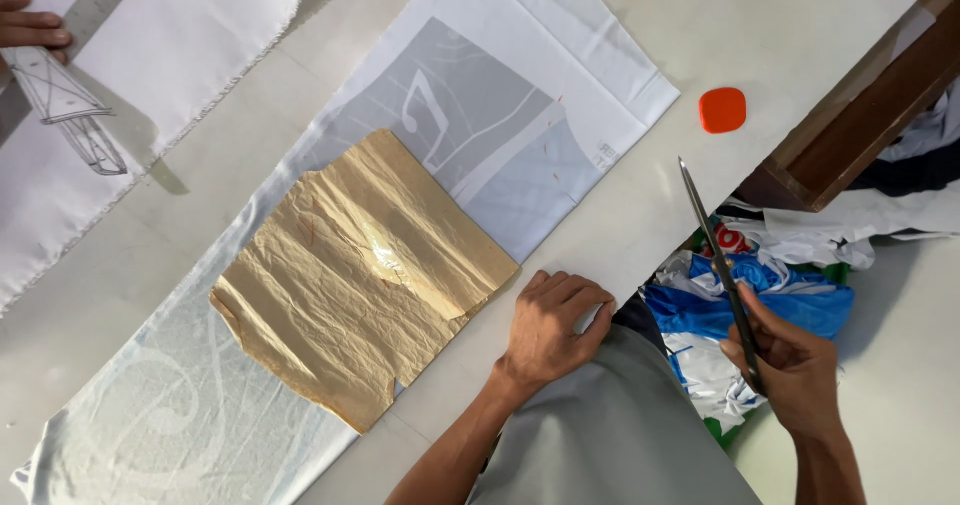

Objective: Marking a garment pattern onto fabric with chalk and then cutting the piece out using industrial scissors.

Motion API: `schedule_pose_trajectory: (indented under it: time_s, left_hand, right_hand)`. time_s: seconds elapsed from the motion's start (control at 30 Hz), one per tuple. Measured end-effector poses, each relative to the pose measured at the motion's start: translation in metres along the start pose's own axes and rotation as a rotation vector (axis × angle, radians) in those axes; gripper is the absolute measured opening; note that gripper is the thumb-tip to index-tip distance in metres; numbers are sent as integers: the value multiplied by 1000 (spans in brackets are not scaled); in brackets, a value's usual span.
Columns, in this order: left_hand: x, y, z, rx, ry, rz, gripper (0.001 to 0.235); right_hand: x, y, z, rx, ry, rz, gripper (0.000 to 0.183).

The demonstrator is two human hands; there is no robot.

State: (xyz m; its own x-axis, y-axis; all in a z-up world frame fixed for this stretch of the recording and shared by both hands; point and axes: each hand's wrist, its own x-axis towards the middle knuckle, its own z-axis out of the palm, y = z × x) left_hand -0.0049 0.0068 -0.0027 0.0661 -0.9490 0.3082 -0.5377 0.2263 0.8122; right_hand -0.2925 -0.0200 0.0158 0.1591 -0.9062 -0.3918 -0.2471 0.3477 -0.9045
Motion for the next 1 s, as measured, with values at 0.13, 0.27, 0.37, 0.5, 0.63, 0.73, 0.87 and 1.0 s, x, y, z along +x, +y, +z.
schedule_pose_trajectory:
  time_s: [0.13,0.27,0.37,0.5,0.63,0.73,0.87,1.0]
  left_hand:
    - [-2,3,0,-2,14,0,7]
    - [0,5,-1,-11,24,-23,8]
    - [-1,6,-2,-34,48,-4,9]
    - [-2,20,-22,-142,134,52,6]
    - [-12,27,-72,-15,421,13,9]
    - [-34,-5,-114,252,651,-186,8]
    - [-49,-7,-156,491,688,-787,22]
    - [-52,-21,-154,475,558,-947,32]
  right_hand:
    - [12,-3,19,-134,62,-72,78]
    - [28,-14,40,-217,93,-171,74]
    - [43,-6,45,-178,113,-255,72]
    - [61,-36,61,-209,162,-255,68]
    - [82,-55,71,-283,220,-361,59]
    - [103,-60,77,-235,210,-477,56]
    - [132,-57,73,-360,184,-763,57]
    - [157,-55,70,-496,185,-910,58]
